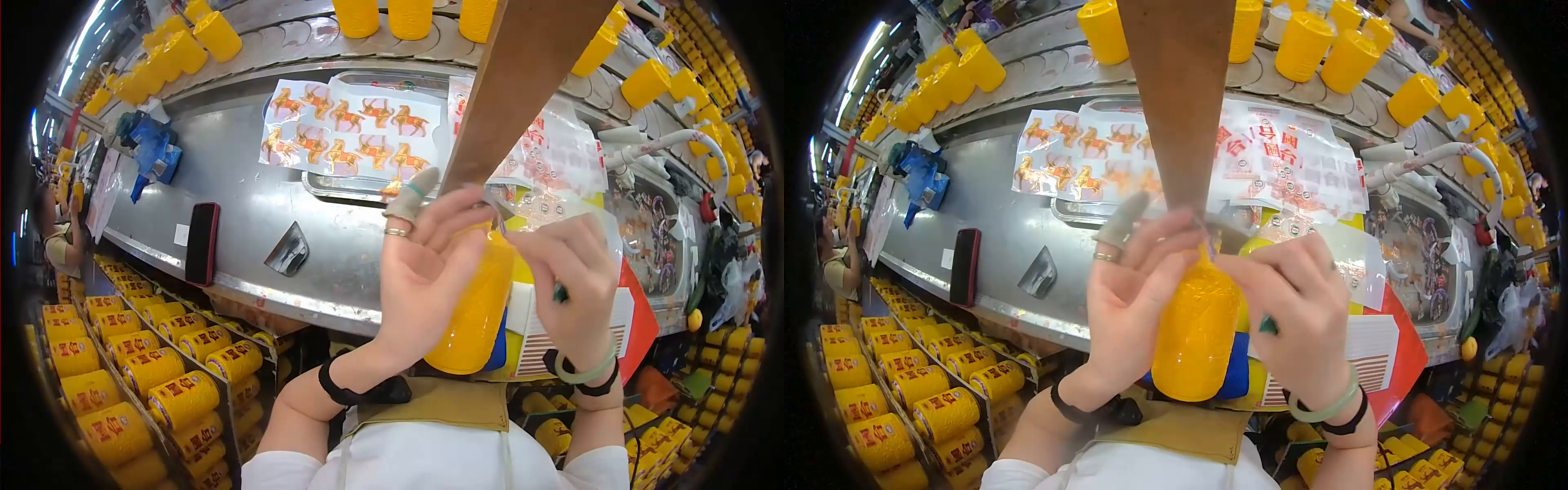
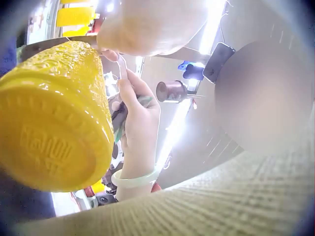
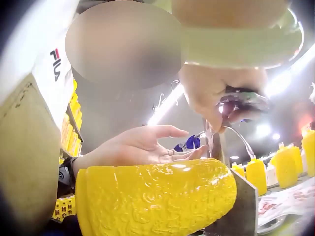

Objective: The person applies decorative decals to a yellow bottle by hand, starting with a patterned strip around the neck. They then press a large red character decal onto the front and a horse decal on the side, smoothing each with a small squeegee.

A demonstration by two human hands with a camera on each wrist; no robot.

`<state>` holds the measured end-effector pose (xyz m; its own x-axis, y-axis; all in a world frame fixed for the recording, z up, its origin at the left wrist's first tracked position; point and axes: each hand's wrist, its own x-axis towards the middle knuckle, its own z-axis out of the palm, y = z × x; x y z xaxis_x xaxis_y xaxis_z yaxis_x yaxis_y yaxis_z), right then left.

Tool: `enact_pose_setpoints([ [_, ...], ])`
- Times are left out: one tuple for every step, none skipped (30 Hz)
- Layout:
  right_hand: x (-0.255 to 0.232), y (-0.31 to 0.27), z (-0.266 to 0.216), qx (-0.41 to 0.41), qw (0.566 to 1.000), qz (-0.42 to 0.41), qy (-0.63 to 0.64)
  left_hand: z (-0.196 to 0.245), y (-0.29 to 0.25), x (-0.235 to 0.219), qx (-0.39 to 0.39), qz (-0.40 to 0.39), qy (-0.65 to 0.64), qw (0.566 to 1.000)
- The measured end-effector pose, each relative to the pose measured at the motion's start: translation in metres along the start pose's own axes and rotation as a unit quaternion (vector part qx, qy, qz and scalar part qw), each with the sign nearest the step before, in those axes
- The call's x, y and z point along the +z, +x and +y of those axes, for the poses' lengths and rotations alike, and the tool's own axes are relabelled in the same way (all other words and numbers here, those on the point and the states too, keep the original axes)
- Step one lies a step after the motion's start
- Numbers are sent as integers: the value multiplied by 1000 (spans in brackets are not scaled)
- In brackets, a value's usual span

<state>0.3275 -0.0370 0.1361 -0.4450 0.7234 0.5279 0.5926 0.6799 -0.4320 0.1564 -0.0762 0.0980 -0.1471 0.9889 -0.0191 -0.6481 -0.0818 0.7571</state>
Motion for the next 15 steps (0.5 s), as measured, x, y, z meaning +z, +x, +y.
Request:
enact_pose_setpoints([
  [-3,1,5,19,1000,-8,-3,-1,0,-4,32,6,28,999],
  [-6,2,11,21,1000,-10,-7,-3,0,-8,64,12,56,996],
  [-9,5,21,70,997,-20,8,-2,-2,-14,73,16,107,991],
  [-12,7,30,120,992,-29,23,-4,-7,-20,72,14,103,992],
  [-15,8,40,158,985,-53,49,-9,-14,-27,99,5,266,959],
  [-16,7,48,159,985,-53,45,-12,-22,-33,125,-4,421,898],
  [-17,6,55,169,981,-74,53,-15,-30,-36,96,-19,499,861],
  [-18,7,59,178,977,-96,61,-19,-32,-35,96,-17,496,863],
  [-16,9,59,184,975,-94,83,-24,-33,-33,17,-32,403,915],
  [-14,12,57,183,975,-97,83,-28,-33,-33,-62,-47,303,950],
  [-13,16,54,167,979,-88,78,-31,-34,-34,-25,-46,344,938],
  [-12,20,50,151,983,-78,72,-32,-34,-34,-26,-46,343,938],
  [-11,23,46,152,983,-79,72,-33,-34,-34,-21,-39,342,939],
  [-11,27,42,135,987,-63,54,-34,-34,-34,-15,-33,341,939],
  [-9,30,39,118,991,-47,36,-33,-33,-33,-14,-32,340,940],
])
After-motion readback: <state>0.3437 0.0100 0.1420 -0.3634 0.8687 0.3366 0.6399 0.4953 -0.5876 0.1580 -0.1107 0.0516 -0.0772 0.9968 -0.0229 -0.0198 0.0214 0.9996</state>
